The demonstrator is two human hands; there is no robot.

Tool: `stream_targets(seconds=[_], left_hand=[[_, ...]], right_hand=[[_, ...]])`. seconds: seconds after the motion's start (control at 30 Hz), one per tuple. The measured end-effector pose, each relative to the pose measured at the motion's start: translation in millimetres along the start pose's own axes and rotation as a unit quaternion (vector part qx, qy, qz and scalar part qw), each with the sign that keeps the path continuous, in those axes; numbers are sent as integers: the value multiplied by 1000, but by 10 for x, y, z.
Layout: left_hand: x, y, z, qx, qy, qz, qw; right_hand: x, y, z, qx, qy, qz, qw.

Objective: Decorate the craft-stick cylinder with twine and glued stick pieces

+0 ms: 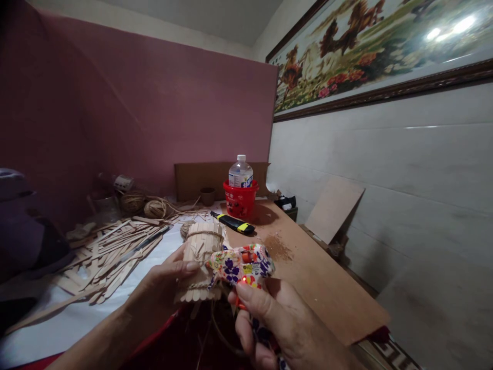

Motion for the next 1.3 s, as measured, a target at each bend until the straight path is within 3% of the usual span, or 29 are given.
stream_targets(seconds=[0.2,0.33,0.43,0.5,0.6,0.67,0.77,0.83,0.93,1.03,1.1,1.17,1.3], left_hand=[[-23,-14,-9,3,-4,-1,1000],[-34,-12,5,1,9,3,1000],[-30,-11,11,-4,15,6,1000],[-25,-12,9,-5,9,6,1000],[-26,-12,0,-5,3,5,1000],[-31,-11,-4,-8,6,7,1000],[-34,-1,-6,-5,12,7,1000],[-28,9,-6,1,10,6,1000],[-26,12,-9,-4,12,2,1000],[-31,11,-10,-11,21,-2,1000],[-35,15,-8,-9,26,-8,1000],[-38,18,-7,-7,29,-13,999],[-25,22,-6,-4,21,-5,1000]], right_hand=[[12,96,37,23,22,-31,999],[-80,69,65,-13,33,-54,998],[-325,-53,22,-87,110,-33,990],[-541,-158,-41,-154,178,66,970],[-799,-235,-189,-240,212,333,887],[-960,-146,-325,-218,219,500,809],[-1155,16,-477,-194,250,640,700],[-1183,92,-538,-172,230,685,669],[-1046,52,-508,-173,225,705,650],[-700,-91,-384,-257,231,703,621],[-422,-120,-343,-315,146,687,638],[-217,-97,-354,-331,72,697,632],[-72,-22,-446,-368,18,729,576]])
Point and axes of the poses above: each hand's wrist, its own z-axis away from the middle knuckle, its own x-axis out of the palm, y = z × x, the point moved 4 cm from there along -z, towards the middle knuckle, and after that the axes turned 1 degree about z, right-handed, at the moved point
